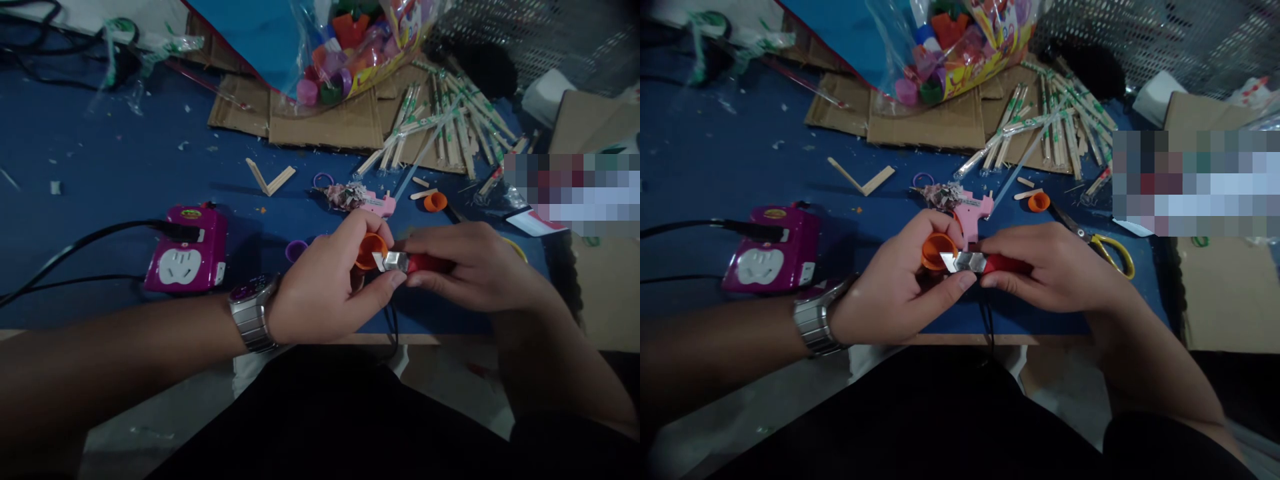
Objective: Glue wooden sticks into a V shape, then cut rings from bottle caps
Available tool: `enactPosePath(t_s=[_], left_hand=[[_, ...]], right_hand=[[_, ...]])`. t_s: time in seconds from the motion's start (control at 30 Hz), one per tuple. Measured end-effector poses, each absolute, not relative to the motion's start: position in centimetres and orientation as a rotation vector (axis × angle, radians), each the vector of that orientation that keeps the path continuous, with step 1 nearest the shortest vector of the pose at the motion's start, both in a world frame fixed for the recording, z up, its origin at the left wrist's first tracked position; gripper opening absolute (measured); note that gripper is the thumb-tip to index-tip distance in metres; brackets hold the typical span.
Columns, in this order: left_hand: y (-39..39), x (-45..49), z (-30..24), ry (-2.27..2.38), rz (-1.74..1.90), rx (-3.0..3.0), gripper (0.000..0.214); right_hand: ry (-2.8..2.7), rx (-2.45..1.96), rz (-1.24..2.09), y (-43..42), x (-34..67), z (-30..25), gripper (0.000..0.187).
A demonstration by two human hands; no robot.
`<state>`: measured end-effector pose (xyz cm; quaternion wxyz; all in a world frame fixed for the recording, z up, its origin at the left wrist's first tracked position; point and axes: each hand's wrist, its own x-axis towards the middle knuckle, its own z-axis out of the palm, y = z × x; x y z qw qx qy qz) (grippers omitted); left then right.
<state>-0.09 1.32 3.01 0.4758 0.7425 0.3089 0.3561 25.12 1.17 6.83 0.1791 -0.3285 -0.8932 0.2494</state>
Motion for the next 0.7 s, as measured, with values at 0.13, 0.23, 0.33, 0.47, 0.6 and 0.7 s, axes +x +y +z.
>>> enactPosePath(t_s=[0.13,0.23,0.33,0.47,0.6,0.7], left_hand=[[1.44,-0.03,3.07,0.781,0.853,1.818,0.025],[1.47,-0.04,3.18,0.795,0.863,1.830,0.024],[1.52,-0.02,3.15,0.797,0.866,1.840,0.022],[1.54,0.10,2.76,0.793,0.866,1.830,0.032],[1.53,0.24,2.44,0.768,0.883,1.787,0.045],[1.69,0.28,2.35,0.752,0.908,1.802,0.045]], right_hand=[[-2.580,-0.982,0.556,1.06,25.36,6.98,0.030],[-2.608,-0.976,0.547,1.13,25.61,7.14,0.032],[-2.616,-0.979,0.526,1.26,25.76,7.16,0.032],[-2.595,-1.011,0.502,1.34,25.65,6.97,0.030],[-2.590,-1.020,0.482,1.23,25.34,6.85,0.032],[-2.617,-1.030,0.471,1.10,25.16,6.82,0.032]])
